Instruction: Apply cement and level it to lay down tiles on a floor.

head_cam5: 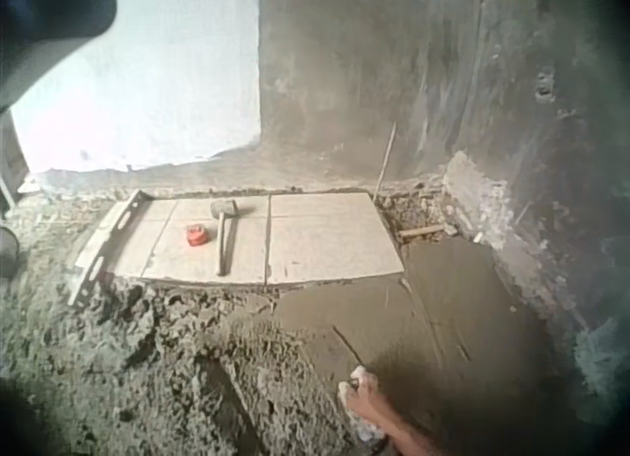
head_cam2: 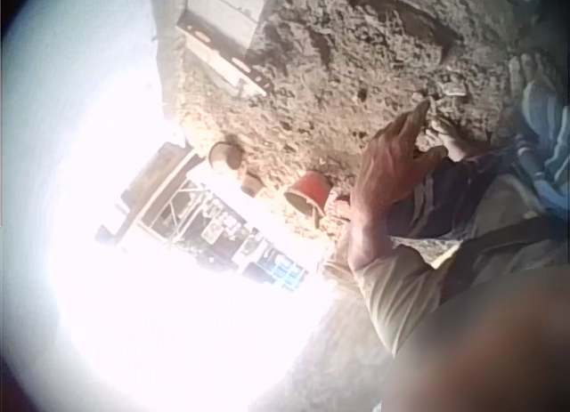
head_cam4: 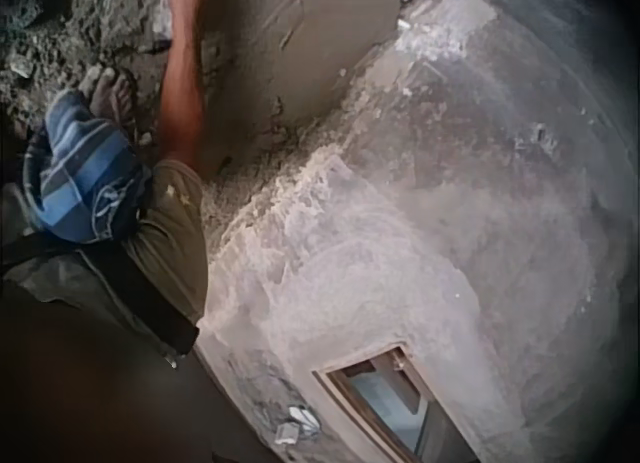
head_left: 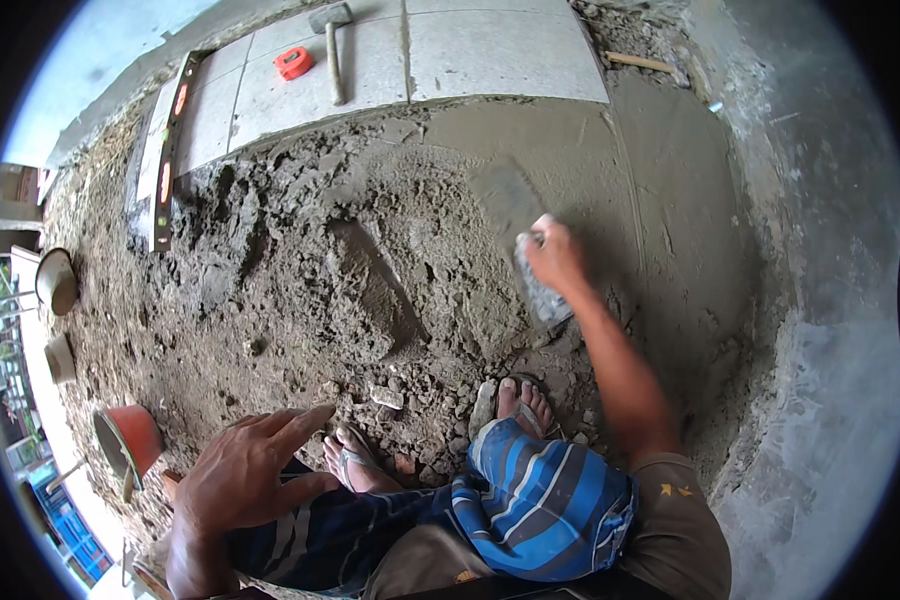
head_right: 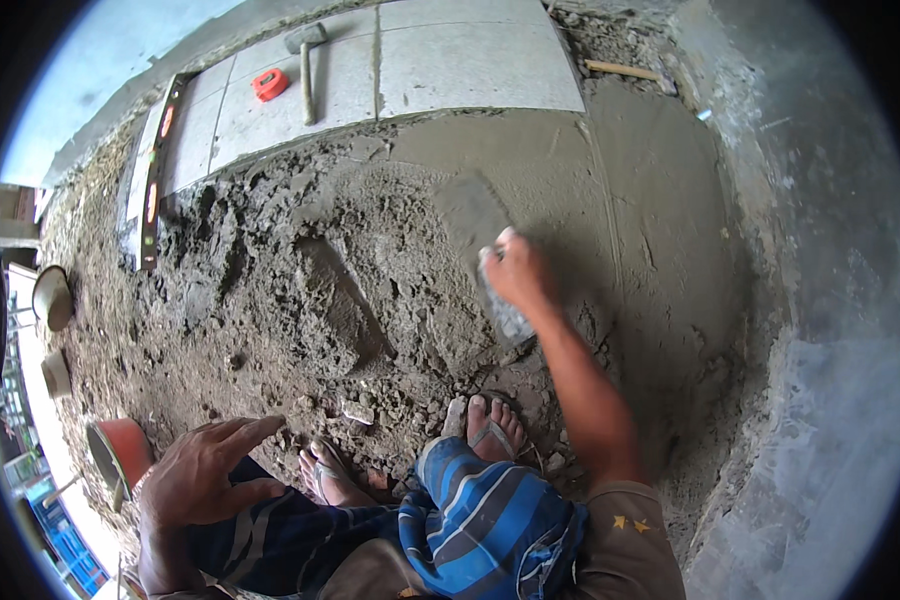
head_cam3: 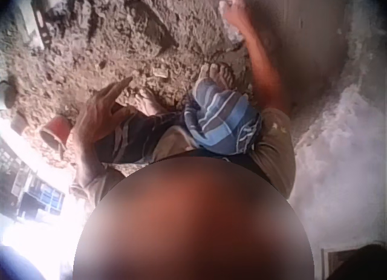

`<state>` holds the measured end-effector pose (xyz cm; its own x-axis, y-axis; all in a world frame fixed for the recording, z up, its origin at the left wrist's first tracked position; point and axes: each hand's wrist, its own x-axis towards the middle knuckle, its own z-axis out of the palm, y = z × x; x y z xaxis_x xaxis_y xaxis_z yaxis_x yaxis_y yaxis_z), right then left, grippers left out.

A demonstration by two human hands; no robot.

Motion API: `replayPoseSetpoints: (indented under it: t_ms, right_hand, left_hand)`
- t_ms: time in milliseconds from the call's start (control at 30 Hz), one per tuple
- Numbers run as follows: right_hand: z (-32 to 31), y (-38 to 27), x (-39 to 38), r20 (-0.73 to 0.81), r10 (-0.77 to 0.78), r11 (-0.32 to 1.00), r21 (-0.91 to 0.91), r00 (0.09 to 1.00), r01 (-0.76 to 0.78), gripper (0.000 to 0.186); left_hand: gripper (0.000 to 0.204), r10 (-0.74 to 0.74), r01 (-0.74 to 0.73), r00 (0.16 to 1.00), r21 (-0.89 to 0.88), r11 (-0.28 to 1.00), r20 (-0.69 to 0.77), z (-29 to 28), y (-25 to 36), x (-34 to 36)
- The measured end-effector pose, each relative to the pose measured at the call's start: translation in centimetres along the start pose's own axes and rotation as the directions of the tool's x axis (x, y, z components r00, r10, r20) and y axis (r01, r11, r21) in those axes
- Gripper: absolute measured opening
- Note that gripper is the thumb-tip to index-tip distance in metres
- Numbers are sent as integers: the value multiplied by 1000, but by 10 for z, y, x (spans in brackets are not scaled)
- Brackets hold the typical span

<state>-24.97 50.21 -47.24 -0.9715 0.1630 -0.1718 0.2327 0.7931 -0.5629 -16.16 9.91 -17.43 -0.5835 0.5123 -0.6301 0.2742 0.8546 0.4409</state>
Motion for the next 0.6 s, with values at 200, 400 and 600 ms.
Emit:
replayPoseSetpoints:
  t_ms: [200, 400, 600]
  right_hand:
    - [34, -85, -93, 472, -267, 938, -74, 840, 340, 37]
    - [12, -70, -19, 343, -164, 938, -235, 925, 253, 35]
    - [-27, -10, 75, -150, -8, 955, -295, 989, -37, 33]
  left_hand:
    - [75, 7, -7, 1000, -19, 1000, -4, 5, -11, -24]
    - [77, 87, -86, 996, -111, 990, 4, 7, 0, -33]
    - [74, -55, 53, 998, -52, 997, -23, 6, -1, -39]
